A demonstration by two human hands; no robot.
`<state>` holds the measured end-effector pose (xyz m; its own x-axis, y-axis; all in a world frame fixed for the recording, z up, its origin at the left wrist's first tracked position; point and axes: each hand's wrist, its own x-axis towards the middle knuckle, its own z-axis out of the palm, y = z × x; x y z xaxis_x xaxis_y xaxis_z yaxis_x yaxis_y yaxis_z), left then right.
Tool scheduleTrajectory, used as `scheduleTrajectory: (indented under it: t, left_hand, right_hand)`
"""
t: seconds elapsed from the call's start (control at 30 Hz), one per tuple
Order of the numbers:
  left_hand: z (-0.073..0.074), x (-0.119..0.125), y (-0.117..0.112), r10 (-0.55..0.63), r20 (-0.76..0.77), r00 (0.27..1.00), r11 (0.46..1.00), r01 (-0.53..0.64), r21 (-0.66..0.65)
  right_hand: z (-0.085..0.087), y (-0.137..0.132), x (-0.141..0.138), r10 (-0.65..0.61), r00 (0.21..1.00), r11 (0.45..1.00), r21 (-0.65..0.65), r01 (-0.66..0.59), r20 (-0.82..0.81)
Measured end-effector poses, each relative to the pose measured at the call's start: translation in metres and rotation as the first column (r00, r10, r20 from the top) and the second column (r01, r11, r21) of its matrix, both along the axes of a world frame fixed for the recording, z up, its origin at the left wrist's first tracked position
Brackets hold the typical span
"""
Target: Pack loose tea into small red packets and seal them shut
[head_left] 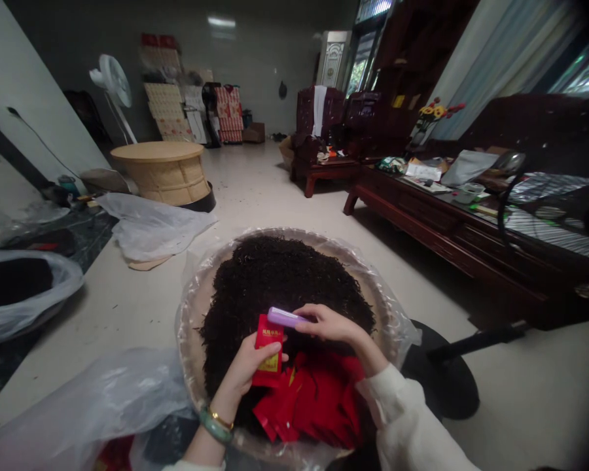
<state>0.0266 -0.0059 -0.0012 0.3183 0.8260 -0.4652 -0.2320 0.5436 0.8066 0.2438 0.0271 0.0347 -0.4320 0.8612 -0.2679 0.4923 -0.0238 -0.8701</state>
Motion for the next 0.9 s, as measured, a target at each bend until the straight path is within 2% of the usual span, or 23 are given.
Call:
scheduleTrajectory:
  t: [0.1, 0.3, 0.47, 0.63, 0.9]
  left_hand:
    - [-0.001, 0.003, -0.001, -0.018, 0.0, 1.0, 1.0, 0.018, 0.024]
    - [0.001, 0.004, -0.004, -0.008, 0.012, 1.0, 0.998, 0.007, 0.056]
    - [-0.001, 0.004, -0.005, 0.017, 0.055, 0.998, 1.0, -0.017, -0.016]
    - [-0.001, 0.003, -0.004, -0.009, 0.039, 0.999, 0.998, 0.011, -0.056]
    - [-0.003, 0.005, -0.004, 0.033, 0.026, 0.999, 0.998, -0.032, -0.056]
  right_hand:
    - [0.004, 0.0, -0.011, 0.037, 0.999, 0.997, 0.063, -0.038, 0.005]
    - [-0.002, 0.001, -0.021, 0.008, 0.999, 0.996, 0.09, -0.005, -0.031]
    - [-0.006, 0.001, -0.019, 0.002, 0.999, 0.992, 0.129, 0.003, -0.038]
    - [-0.006, 0.0, -0.02, -0.006, 1.0, 0.986, 0.168, 0.009, -0.018]
    - [-0.008, -0.001, -0.022, -0.033, 0.999, 0.995, 0.092, 0.036, -0.038]
